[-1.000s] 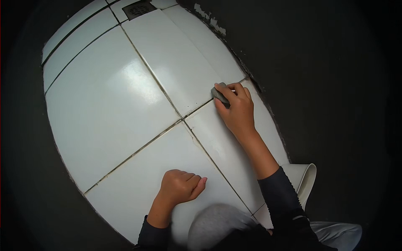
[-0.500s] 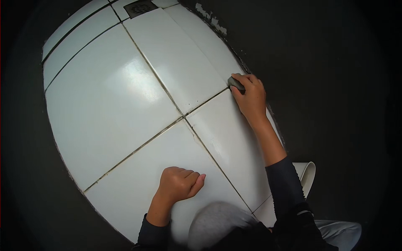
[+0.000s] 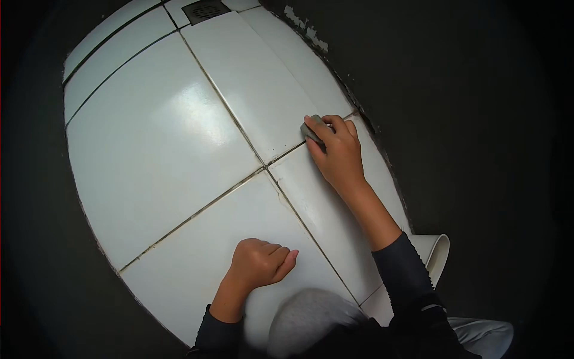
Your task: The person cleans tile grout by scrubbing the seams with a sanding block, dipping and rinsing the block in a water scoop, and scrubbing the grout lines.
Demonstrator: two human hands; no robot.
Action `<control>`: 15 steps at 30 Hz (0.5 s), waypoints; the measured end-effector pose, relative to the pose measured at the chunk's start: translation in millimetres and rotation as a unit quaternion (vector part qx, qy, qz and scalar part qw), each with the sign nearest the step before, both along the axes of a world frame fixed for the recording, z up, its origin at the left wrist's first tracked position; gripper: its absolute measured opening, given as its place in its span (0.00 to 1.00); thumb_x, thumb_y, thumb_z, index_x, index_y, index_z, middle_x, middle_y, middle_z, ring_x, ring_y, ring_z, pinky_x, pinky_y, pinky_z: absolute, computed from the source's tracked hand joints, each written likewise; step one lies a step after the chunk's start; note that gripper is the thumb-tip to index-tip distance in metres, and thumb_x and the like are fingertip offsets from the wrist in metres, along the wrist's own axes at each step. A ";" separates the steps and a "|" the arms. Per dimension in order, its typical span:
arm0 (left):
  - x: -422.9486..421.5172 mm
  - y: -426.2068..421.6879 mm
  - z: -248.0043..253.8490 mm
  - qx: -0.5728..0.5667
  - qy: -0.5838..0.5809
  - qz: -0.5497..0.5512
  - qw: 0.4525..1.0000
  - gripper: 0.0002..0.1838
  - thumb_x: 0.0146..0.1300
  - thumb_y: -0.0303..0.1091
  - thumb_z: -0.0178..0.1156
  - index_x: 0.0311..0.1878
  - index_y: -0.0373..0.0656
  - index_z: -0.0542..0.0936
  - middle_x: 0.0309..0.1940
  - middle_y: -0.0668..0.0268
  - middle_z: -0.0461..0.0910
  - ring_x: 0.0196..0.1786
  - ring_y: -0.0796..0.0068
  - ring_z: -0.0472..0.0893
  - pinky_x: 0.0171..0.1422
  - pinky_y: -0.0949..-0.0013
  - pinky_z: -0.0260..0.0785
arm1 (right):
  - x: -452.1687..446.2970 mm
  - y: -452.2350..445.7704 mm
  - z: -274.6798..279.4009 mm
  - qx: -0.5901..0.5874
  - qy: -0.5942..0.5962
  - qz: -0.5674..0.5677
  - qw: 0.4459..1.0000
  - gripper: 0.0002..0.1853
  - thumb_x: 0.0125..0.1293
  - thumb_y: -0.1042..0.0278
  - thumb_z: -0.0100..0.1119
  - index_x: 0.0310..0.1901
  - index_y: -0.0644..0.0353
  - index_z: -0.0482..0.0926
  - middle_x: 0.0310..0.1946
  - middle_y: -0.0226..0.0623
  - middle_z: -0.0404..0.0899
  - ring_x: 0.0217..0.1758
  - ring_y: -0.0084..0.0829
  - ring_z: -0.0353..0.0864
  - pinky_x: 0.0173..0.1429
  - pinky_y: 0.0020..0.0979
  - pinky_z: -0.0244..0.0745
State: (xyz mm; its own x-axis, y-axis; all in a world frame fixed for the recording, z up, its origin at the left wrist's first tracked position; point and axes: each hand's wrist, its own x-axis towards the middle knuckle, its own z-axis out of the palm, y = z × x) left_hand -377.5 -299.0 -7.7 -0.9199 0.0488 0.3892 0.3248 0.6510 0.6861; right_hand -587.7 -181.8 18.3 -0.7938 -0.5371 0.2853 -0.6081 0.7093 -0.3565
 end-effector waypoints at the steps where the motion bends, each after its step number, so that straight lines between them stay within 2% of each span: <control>1: 0.0 0.4 -0.1 0.000 -0.003 -0.006 1.000 0.15 0.53 0.29 0.63 0.13 0.46 0.73 0.08 0.70 0.68 0.11 0.71 0.68 0.15 0.71 0.58 | 5.1 -1.3 0.3 0.007 -0.016 0.015 1.000 0.20 0.56 0.73 0.66 0.52 0.50 0.82 0.47 0.40 0.77 0.49 0.41 0.72 0.52 0.37 0.74; 3: -0.6 -1.5 2.0 -0.002 -0.007 -0.003 1.000 0.15 0.53 0.29 0.63 0.13 0.46 0.73 0.08 0.70 0.68 0.11 0.71 0.68 0.15 0.70 0.58 | -8.1 8.2 -0.4 -0.021 -0.028 0.018 0.999 0.20 0.56 0.72 0.66 0.52 0.50 0.82 0.46 0.40 0.77 0.49 0.41 0.72 0.53 0.37 0.75; 6: 1.3 -1.0 1.0 -0.001 -0.007 0.008 1.000 0.15 0.53 0.29 0.63 0.13 0.46 0.73 0.08 0.69 0.68 0.11 0.71 0.68 0.15 0.70 0.58 | -17.4 8.0 -0.5 0.005 0.009 -0.062 0.998 0.19 0.57 0.71 0.65 0.53 0.51 0.82 0.46 0.41 0.77 0.48 0.41 0.73 0.53 0.36 0.75; 10: 0.2 0.3 1.7 0.003 -0.008 -0.006 1.000 0.15 0.54 0.29 0.63 0.13 0.46 0.73 0.08 0.69 0.68 0.10 0.71 0.68 0.15 0.70 0.58 | 11.0 -4.5 2.0 0.009 -0.019 0.019 1.000 0.19 0.57 0.72 0.66 0.53 0.51 0.82 0.46 0.41 0.77 0.48 0.41 0.73 0.52 0.37 0.75; 15: 0.4 -1.2 0.8 0.008 0.000 0.013 1.000 0.15 0.53 0.29 0.63 0.13 0.47 0.73 0.08 0.69 0.68 0.10 0.71 0.68 0.15 0.70 0.58 | -15.4 7.7 1.3 -0.006 -0.014 -0.045 0.999 0.19 0.57 0.72 0.66 0.52 0.51 0.82 0.45 0.39 0.77 0.47 0.40 0.73 0.51 0.37 0.75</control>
State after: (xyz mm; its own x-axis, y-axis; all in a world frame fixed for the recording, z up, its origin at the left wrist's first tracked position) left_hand -377.1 -300.2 -6.9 -0.9207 0.0190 0.3898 0.3085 0.6473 0.6970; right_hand -603.1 -174.1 19.6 -0.8465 -0.4599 0.2681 -0.5317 0.7562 -0.3815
